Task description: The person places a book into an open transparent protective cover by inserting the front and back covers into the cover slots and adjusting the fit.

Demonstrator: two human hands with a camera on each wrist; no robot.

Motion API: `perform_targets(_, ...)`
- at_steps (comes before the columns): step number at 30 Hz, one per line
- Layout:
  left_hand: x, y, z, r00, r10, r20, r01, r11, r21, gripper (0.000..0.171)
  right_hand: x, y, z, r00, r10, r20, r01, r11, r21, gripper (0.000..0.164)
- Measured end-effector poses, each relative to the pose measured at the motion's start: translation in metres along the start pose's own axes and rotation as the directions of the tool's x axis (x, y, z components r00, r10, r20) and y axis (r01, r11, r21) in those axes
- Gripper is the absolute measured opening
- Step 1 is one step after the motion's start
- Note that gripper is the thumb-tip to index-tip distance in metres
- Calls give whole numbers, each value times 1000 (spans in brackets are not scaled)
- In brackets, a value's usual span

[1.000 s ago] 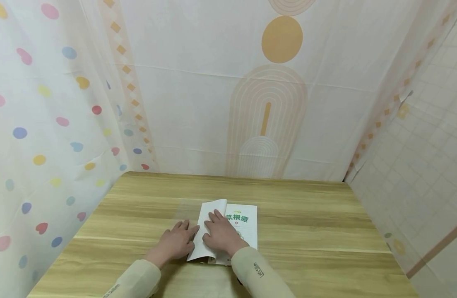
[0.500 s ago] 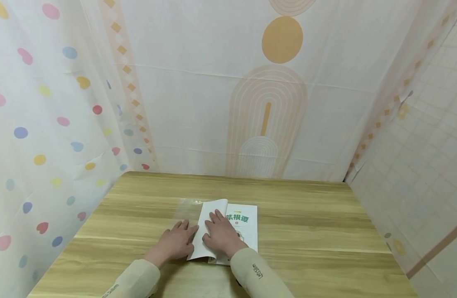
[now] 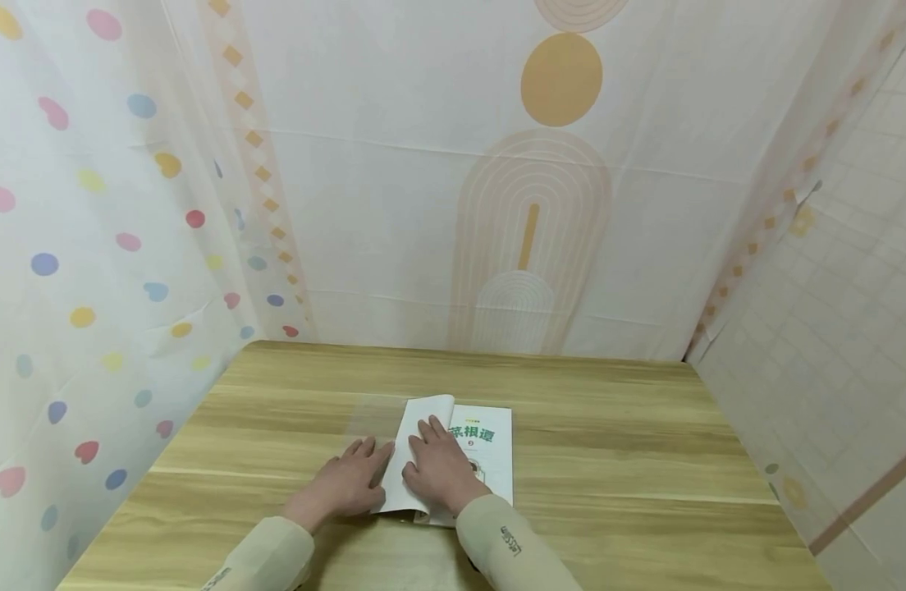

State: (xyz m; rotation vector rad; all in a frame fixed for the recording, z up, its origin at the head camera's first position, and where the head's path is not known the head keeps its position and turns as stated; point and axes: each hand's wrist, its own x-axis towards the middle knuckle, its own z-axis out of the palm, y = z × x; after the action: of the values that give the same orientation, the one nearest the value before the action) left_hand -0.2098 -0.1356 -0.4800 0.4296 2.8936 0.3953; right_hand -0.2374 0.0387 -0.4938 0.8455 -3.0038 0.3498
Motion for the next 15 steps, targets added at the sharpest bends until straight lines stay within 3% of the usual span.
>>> perform_targets(15, 2, 2, 4, 998, -25, -57, 25, 1000, -2, 63, 1, -1, 0, 1000, -22, 2, 22, 999, -40, 47)
